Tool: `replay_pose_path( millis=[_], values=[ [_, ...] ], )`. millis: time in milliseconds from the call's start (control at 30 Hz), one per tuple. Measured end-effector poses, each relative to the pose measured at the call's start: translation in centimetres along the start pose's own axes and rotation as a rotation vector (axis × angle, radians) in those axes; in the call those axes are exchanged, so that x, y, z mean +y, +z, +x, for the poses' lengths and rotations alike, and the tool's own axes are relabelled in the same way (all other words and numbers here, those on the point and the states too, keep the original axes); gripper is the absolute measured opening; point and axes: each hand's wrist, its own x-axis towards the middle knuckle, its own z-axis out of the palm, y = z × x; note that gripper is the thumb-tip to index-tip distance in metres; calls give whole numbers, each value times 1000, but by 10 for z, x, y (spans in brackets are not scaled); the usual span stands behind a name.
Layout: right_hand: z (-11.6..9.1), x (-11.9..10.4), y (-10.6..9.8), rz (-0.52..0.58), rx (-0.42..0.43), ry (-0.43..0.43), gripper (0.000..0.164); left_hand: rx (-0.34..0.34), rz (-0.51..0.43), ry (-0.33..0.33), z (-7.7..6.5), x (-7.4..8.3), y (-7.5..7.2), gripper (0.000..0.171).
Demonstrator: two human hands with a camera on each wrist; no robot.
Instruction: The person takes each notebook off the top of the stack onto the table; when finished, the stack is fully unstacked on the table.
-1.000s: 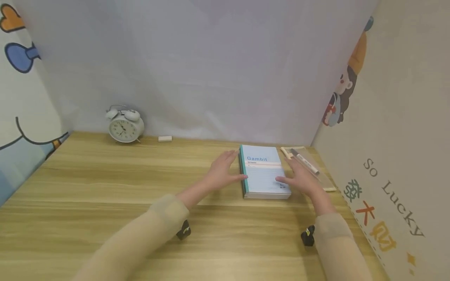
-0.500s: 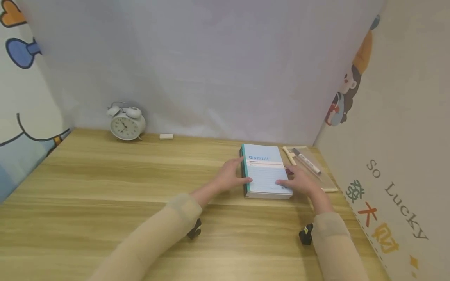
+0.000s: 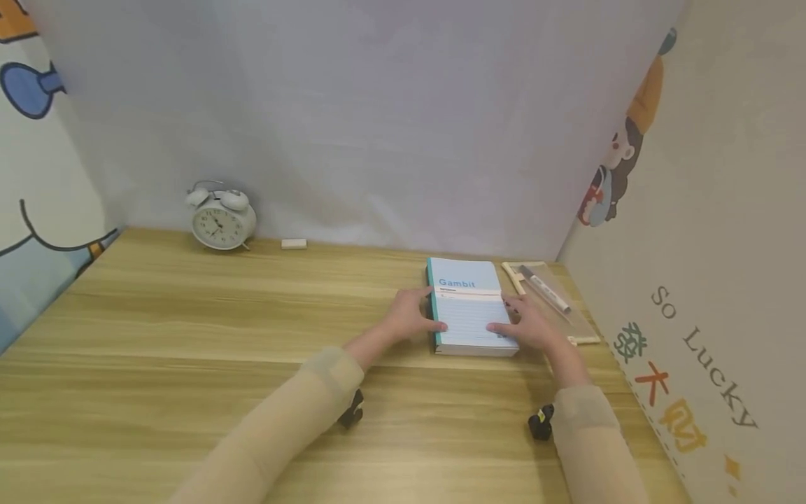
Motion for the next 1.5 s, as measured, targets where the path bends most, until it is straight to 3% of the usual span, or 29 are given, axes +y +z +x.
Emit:
replay_pose_path(
  millis=[200, 500, 733, 867, 1233, 1500],
  values=[
    [-1, -11, 1, -31, -7, -9, 88, 11, -3, -6, -5, -1, -6, 85],
    [-1, -12, -2, -15, 28, 12, 98, 158, 174, 171, -15, 13, -8, 84],
    [1, -15, -4, 20, 71, -77, 95, 183, 137, 191, -17, 13, -9, 84],
    [1, -24, -7, 19, 75, -111, 94, 172, 155, 183, -20, 10, -20, 82],
    [1, -54, -21, 37, 72, -92, 100, 165, 208, 202, -29, 5, -59, 80],
    [8, -75, -15, 45, 95, -181, 83, 146, 178, 203, -38, -9, -82, 78]
  ],
)
